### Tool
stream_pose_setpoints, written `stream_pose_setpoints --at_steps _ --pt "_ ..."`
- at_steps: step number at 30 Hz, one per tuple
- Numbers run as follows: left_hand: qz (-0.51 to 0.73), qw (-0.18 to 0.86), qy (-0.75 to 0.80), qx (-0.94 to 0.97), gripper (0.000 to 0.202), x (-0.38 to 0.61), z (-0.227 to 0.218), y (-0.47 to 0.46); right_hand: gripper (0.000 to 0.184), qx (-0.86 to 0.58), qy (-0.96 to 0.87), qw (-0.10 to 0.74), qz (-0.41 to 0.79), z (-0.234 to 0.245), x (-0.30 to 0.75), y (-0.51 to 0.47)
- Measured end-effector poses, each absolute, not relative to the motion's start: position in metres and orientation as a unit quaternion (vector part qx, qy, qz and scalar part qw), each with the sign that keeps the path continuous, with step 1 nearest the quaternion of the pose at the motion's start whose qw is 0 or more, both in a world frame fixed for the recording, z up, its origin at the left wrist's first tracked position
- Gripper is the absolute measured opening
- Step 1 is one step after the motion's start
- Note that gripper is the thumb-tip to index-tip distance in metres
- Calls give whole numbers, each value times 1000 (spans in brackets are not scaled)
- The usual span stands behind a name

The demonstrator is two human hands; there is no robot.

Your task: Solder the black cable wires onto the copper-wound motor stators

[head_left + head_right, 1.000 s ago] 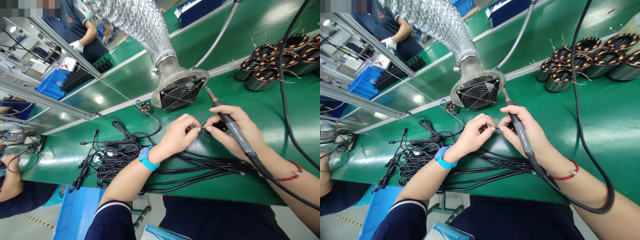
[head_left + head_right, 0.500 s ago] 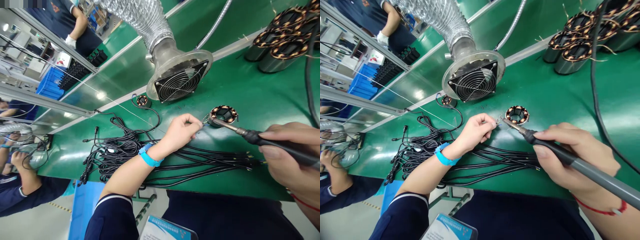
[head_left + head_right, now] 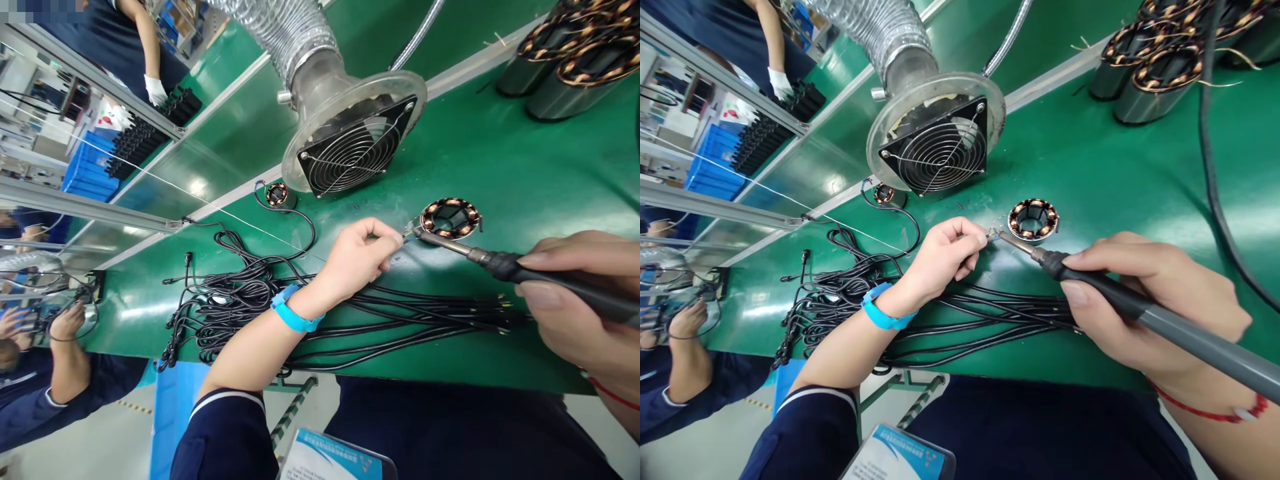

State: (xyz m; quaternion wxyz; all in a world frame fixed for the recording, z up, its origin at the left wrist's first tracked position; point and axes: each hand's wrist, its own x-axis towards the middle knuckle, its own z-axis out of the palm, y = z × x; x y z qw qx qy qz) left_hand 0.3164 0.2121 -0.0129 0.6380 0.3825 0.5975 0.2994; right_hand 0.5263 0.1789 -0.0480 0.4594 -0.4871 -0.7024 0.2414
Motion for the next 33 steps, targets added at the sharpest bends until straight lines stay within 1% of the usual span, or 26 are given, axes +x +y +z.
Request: stream_pose_setpoints --at_steps 2,10,15,19,21,25,28,30,33 --pt "304 640 594 382 13 317 -13 212 18 -478 -712 452 248 -48 528 179" --pt "310 638 590 386 13 316 -15 213 10 -448 -719 484 220 -43 524 181" --pt "310 635 595 383 12 317 -14 213 18 -454 -756 442 163 -38 519 186" --pt "312 631 597 384 12 316 -14 213 35 -470 -782 395 104 -28 514 190" --pt "313 629 596 388 11 316 -14 213 39 -486 -783 369 118 -19 510 193" --pt "310 628 599 388 10 317 -13 214 38 -456 -812 338 137 -15 502 203" --pt "311 631 599 382 11 317 -12 214 38 -427 -822 349 140 -26 496 209" --pt "317 635 594 380 11 317 -11 214 40 -441 -803 369 154 -34 494 209" --pt "320 644 581 382 10 316 -10 213 42 -482 -774 375 168 -41 490 208"
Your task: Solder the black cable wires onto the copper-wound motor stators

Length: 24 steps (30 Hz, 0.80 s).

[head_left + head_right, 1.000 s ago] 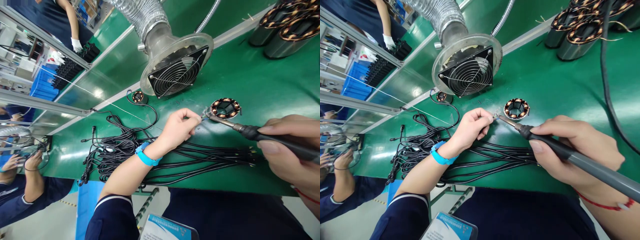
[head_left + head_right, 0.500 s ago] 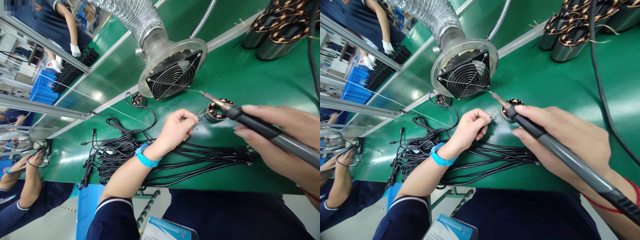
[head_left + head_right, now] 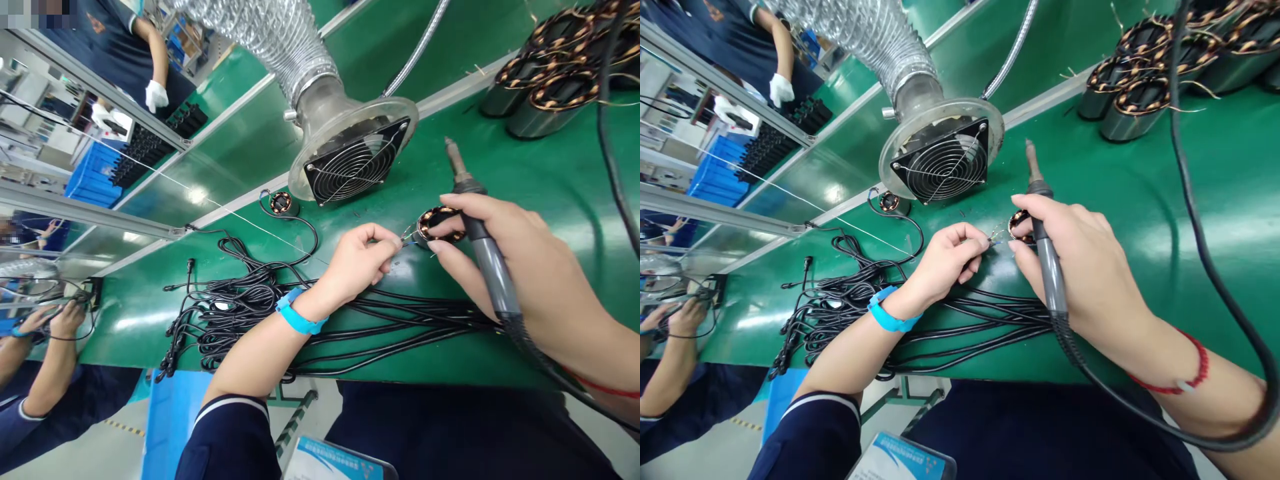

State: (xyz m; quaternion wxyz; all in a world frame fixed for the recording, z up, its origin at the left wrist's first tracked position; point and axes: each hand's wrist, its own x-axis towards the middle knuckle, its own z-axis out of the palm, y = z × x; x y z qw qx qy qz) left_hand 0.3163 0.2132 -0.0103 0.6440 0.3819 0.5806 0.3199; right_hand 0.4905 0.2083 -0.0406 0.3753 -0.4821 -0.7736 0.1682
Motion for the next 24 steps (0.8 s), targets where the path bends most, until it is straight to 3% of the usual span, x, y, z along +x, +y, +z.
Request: stream_pose_setpoints --at_steps 6,10,14,20,24 --pt "347 599 566 448 9 313 -15 211 35 -464 -770 391 199 -41 482 209" --pt "423 377 510 647 8 310 -21 208 40 -482 -734 420 229 -40 479 203" --pt "385 217 460 770 16 309 -25 206 43 -490 -716 435 240 -40 479 200" --pt "329 158 437 822 17 305 -26 205 38 -488 -697 452 268 -39 480 207" --pt "356 181 430 810 11 304 -26 207 38 -458 -719 438 284 -42 489 213"
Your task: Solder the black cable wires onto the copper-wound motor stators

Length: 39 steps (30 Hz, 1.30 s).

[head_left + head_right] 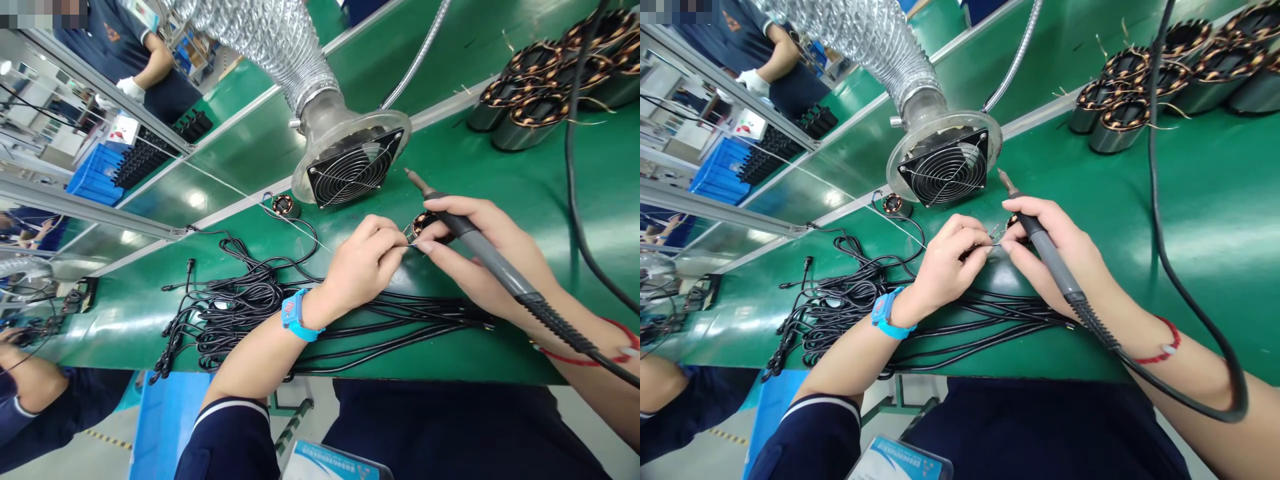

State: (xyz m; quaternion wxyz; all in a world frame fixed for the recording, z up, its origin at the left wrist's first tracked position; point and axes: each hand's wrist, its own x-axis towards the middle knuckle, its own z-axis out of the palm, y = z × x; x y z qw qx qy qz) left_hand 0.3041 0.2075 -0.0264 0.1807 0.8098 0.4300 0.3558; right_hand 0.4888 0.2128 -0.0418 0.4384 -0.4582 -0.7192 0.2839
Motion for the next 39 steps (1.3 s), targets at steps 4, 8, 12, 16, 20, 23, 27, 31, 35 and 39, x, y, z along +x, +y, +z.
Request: stream_pose_setpoints --at_steps 4,8,12,16,20,23,27,31,35,39 --pt "345 273 479 760 8 304 -26 210 42 -394 -805 386 217 -46 502 218" --pt "331 358 538 687 8 306 -24 212 35 -377 -837 371 137 -48 500 223" --pt "346 418 564 623 6 310 -25 213 39 -426 -807 391 117 -49 491 228" --pt "358 457 563 588 7 313 -29 210 45 -440 -803 388 108 -46 496 223" --pt "357 475 558 580 6 317 -31 207 41 -502 -758 399 121 -34 510 199" --pt "361 477 553 580 6 319 -31 205 33 -510 -743 405 156 -35 524 177" --pt "364 483 553 573 7 322 -31 204 18 -477 -738 452 154 -56 538 161" --pt "360 492 560 562 8 322 -31 204 17 -469 -729 458 195 -66 539 158" --pt "363 495 558 559 8 322 -32 204 18 -459 -735 454 205 -56 533 162" --pt "369 502 552 554 9 322 -33 204 19 -452 -738 455 210 -50 533 163"
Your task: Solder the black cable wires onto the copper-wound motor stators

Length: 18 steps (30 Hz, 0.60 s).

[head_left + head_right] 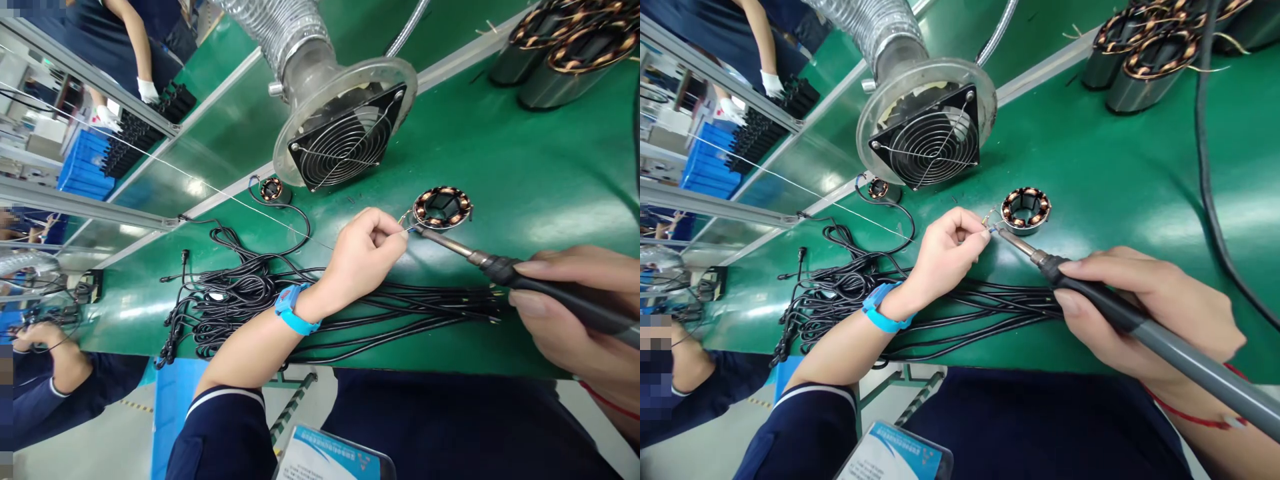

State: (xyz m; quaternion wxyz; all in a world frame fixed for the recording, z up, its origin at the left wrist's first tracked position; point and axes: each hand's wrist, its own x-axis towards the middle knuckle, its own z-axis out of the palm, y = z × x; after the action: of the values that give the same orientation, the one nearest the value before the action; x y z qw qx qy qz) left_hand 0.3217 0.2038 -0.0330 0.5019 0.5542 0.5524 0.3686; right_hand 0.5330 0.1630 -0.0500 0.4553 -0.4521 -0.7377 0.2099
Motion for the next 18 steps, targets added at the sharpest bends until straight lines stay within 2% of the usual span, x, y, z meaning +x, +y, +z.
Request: stream_pose_setpoints --at_steps 5,18 --pt "371 518 553 537 10 323 -31 203 19 -478 -729 431 232 -52 538 160" --pt "366 566 559 484 13 325 -25 205 14 -461 -739 435 228 -47 537 163"
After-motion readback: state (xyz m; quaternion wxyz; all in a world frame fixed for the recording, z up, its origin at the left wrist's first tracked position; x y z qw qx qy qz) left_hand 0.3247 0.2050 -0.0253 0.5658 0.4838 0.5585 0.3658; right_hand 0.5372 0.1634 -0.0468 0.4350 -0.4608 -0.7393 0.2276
